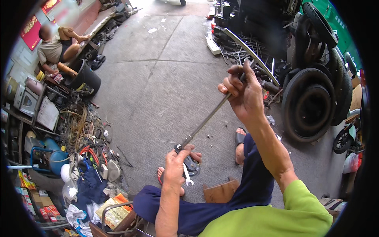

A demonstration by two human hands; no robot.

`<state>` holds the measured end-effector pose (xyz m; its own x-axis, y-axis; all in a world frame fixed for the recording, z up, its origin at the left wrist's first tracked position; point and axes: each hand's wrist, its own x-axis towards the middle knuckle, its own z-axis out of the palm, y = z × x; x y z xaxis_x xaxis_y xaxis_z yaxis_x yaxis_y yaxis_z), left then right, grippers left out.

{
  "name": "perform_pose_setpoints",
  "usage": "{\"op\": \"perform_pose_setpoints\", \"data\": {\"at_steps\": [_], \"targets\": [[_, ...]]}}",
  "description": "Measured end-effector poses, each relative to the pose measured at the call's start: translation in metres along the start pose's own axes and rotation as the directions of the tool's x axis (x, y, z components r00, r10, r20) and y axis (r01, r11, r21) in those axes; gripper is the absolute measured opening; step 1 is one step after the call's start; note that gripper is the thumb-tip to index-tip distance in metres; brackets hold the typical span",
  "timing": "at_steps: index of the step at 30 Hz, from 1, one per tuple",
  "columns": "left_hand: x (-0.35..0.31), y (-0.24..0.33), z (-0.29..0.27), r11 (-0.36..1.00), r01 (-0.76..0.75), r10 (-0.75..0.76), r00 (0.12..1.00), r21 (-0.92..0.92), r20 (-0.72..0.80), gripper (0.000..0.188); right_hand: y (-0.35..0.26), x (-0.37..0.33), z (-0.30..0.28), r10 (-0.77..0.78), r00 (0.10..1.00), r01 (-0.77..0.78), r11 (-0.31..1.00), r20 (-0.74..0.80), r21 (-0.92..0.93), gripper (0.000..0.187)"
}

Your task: The person sits on the floor and repeatedly joins two metal rods together, then separates them. They handle the rods with both hands, aligning the ends and twisting them to connect or disconnect the pieces.

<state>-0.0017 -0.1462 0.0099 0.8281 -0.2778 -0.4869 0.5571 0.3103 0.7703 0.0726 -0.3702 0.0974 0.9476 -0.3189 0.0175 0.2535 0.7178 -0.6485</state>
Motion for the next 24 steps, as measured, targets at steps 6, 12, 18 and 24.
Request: {"op": "perform_pose_setpoints", "data": {"at_steps": [6, 12, 18, 24], "targets": [[-0.008, 0.0, -0.009, 0.997, 0.006, -0.001, 0.998, -0.078, 0.063, 0.023, 0.0, -0.006, 0.006, -0.006, 0.996, -0.001, 0.997, -0.085, -0.081, 0.044], [0.004, -0.006, -0.01, 0.985, 0.078, -0.062, 0.993, -0.155, 0.105, 0.025, 0.003, -0.003, 0.005, -0.028, 1.0, 0.028, 0.998, 0.001, -0.05, 0.041], [0.006, -0.013, -0.016, 0.999, 0.021, -0.018, 0.998, -0.045, 0.058, 0.028, -0.002, -0.008, 0.006, 0.02, 0.989, 0.037, 0.925, 0.145, -0.379, 0.034], [0.007, -0.013, -0.028, 0.994, 0.012, -0.012, 1.0, -0.105, -0.004, 0.027, -0.016, -0.017, 0.001, 0.15, 0.935, 0.09, 0.776, 0.321, -0.625, 0.031]]}}
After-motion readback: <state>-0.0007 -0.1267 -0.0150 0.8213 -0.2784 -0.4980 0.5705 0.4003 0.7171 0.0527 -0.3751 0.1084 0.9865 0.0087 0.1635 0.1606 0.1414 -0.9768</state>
